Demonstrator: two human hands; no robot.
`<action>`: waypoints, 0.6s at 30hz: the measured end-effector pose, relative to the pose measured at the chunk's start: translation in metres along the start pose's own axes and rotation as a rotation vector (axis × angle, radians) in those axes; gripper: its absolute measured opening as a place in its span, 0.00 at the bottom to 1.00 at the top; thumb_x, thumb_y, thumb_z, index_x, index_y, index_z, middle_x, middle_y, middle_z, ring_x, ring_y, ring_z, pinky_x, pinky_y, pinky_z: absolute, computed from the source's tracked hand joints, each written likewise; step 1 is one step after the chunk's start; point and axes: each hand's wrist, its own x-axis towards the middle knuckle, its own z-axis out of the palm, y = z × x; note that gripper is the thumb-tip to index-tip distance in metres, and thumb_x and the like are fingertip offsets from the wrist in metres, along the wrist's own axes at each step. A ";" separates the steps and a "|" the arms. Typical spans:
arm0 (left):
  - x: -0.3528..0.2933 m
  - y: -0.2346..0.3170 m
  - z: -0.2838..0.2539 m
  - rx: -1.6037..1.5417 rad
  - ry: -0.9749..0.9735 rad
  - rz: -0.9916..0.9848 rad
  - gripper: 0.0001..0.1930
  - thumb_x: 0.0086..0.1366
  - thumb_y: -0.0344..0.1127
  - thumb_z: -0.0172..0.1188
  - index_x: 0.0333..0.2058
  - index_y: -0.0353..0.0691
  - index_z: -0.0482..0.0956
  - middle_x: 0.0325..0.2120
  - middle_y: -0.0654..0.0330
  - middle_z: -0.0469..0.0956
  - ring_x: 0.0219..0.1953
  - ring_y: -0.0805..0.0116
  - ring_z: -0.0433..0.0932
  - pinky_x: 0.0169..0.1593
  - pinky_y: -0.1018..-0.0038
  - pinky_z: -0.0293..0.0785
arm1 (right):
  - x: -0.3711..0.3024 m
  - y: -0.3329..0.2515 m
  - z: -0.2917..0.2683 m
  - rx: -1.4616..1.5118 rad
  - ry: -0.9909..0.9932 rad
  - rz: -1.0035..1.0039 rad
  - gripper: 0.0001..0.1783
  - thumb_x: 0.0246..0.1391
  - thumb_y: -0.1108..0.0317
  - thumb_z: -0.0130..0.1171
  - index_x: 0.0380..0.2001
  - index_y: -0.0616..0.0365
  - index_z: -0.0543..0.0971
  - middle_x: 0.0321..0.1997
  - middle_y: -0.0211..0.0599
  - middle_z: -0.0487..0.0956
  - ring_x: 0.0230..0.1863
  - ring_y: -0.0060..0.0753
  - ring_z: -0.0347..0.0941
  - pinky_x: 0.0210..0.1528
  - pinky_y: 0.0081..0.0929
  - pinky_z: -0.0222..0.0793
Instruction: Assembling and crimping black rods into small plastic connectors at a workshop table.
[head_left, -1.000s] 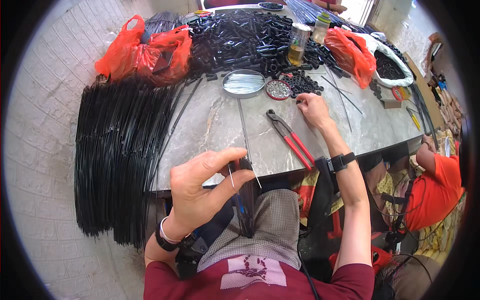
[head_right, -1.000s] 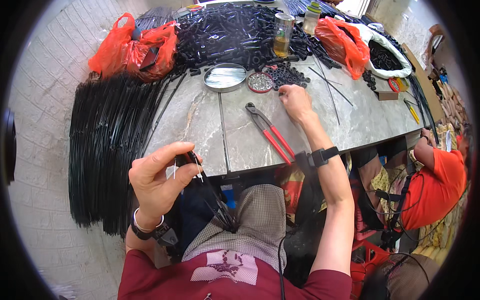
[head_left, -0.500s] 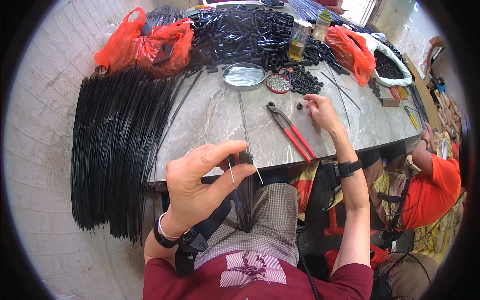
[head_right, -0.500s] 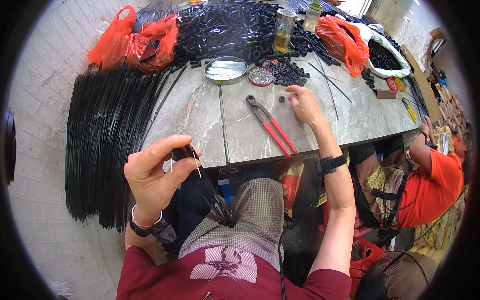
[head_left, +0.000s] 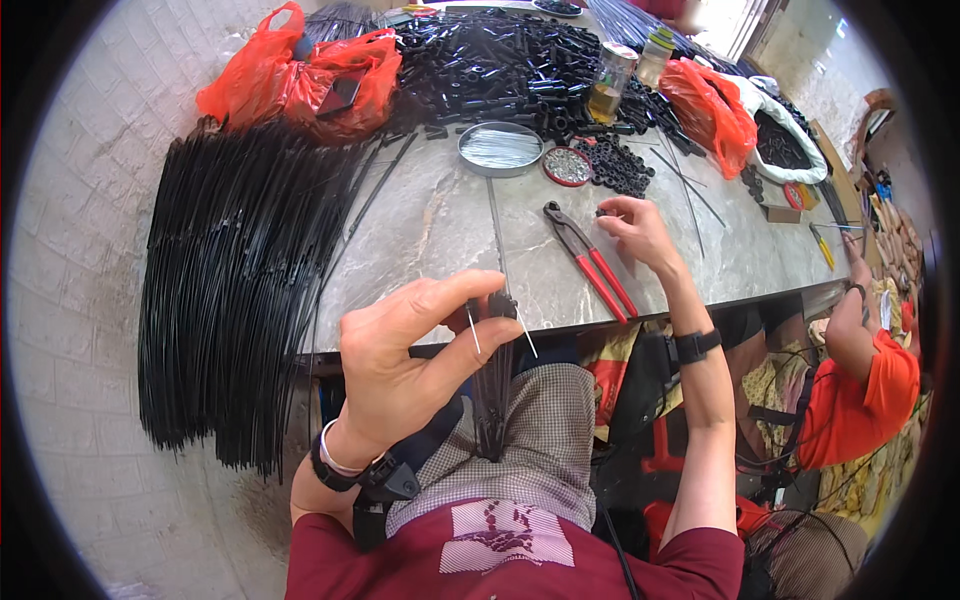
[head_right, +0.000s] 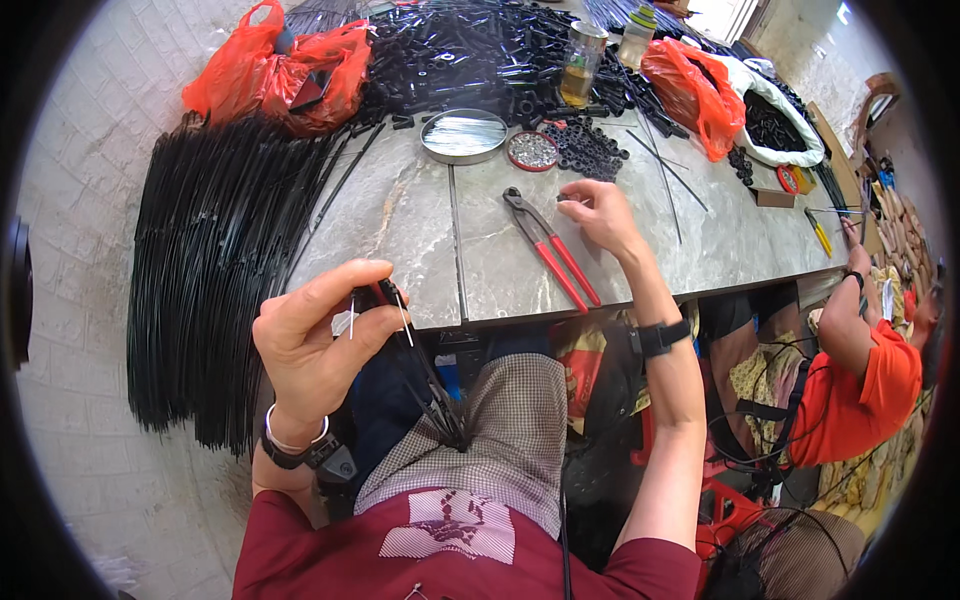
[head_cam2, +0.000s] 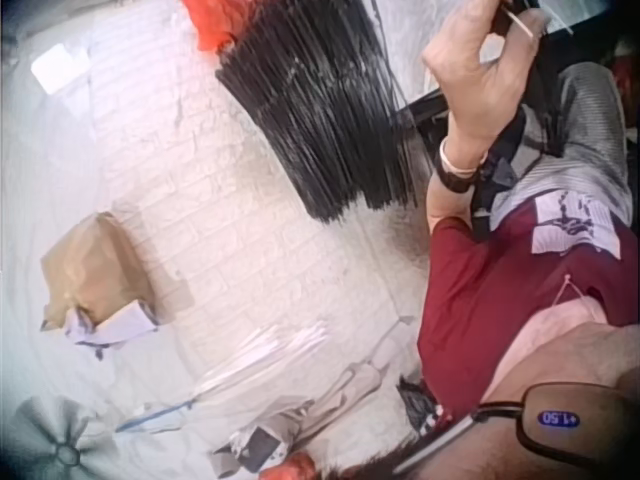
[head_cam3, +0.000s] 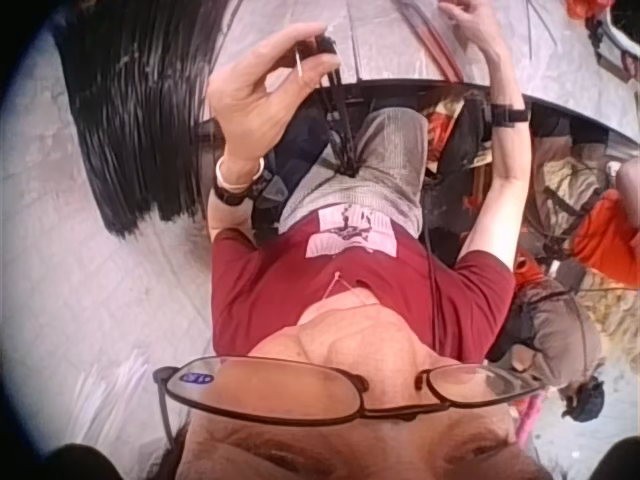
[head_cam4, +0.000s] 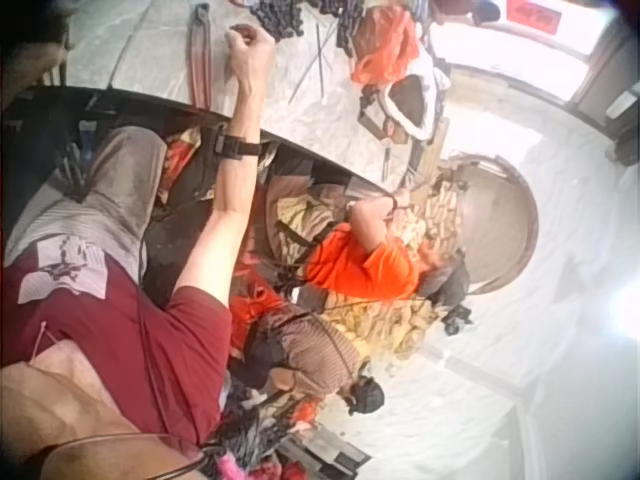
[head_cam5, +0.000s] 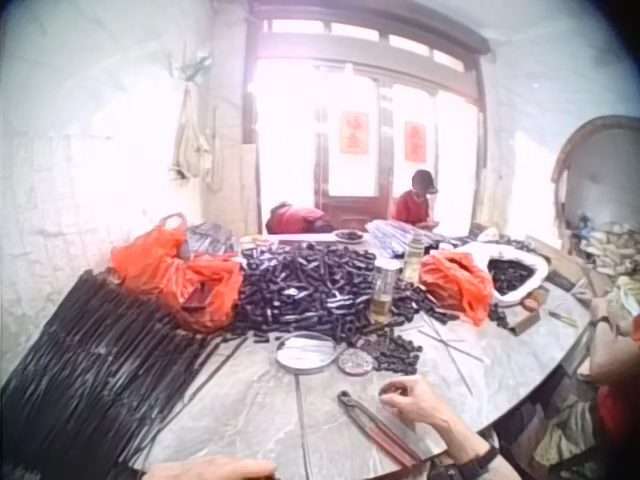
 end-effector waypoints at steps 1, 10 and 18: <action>-0.001 -0.001 -0.001 0.017 0.000 -0.008 0.18 0.49 0.27 0.71 0.42 0.36 0.81 0.25 0.59 0.80 0.24 0.75 0.78 0.28 0.80 0.72 | -0.005 -0.009 0.001 0.313 -0.087 0.044 0.18 0.50 0.64 0.65 0.42 0.64 0.80 0.32 0.34 0.80 0.30 0.25 0.75 0.32 0.24 0.72; 0.005 -0.002 0.000 0.036 -0.023 -0.031 0.18 0.51 0.24 0.70 0.43 0.34 0.81 0.28 0.60 0.81 0.29 0.77 0.79 0.34 0.81 0.74 | -0.065 -0.109 -0.020 0.641 -0.199 -0.123 0.15 0.53 0.75 0.62 0.45 0.64 0.79 0.33 0.26 0.77 0.31 0.14 0.71 0.32 0.14 0.69; 0.001 0.001 0.001 -0.004 -0.045 -0.068 0.18 0.53 0.22 0.68 0.44 0.32 0.80 0.32 0.60 0.82 0.34 0.78 0.79 0.39 0.81 0.76 | -0.094 -0.148 -0.023 0.613 -0.255 -0.341 0.15 0.52 0.78 0.62 0.44 0.65 0.79 0.38 0.28 0.74 0.33 0.14 0.70 0.32 0.15 0.71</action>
